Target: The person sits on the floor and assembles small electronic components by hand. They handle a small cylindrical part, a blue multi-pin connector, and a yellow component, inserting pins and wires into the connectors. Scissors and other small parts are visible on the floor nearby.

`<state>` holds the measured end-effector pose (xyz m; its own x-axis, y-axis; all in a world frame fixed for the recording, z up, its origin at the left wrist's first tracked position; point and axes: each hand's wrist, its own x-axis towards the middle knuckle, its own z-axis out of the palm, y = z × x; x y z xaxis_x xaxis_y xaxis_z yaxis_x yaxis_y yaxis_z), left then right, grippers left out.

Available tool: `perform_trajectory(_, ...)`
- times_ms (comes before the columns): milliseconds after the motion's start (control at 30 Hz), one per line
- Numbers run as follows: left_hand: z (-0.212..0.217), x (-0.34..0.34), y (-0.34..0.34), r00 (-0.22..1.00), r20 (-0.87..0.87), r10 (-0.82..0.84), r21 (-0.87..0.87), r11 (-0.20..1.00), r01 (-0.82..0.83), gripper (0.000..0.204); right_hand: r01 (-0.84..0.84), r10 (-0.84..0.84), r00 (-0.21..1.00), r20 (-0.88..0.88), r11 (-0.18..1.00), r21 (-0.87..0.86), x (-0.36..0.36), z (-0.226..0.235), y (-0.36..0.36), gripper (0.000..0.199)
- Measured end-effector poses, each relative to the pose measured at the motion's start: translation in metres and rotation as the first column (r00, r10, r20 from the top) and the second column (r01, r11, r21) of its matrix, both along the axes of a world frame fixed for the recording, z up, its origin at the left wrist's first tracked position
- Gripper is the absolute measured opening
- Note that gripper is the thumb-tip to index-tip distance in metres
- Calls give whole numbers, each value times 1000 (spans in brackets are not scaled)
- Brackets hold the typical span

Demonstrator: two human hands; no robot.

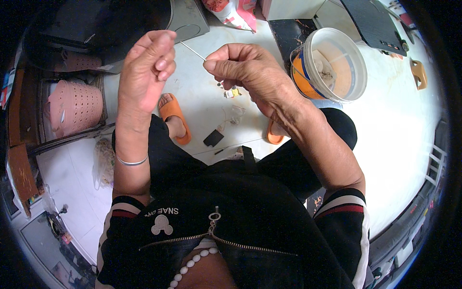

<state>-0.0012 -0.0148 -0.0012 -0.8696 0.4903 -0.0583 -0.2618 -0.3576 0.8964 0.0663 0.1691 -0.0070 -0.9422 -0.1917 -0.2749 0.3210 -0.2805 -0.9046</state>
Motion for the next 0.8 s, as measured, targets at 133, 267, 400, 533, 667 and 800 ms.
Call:
perform_trajectory(133,1,-3,-4,998,36,55,-20,998,-55,20,52,-52,999,-4,998,40,0,1,0,9)
perform_trajectory(267,4,8,8,997,-15,-75,-216,974,70,19,106,-103,993,-54,993,49,1,2,0,11)
perform_trajectory(400,0,15,15,987,-115,-113,-258,963,81,17,120,-112,988,-109,991,66,0,3,-2,11)
perform_trajectory(533,-4,15,17,988,-124,-88,-258,965,54,14,124,-115,988,-103,989,81,0,3,-3,11)
perform_trajectory(667,-2,17,17,993,-103,-56,-221,975,32,13,105,-98,990,-102,992,73,1,3,-4,12)
perform_trajectory(800,1,17,18,999,-49,18,-151,988,-26,15,85,-82,993,-85,996,33,0,-1,-5,13)
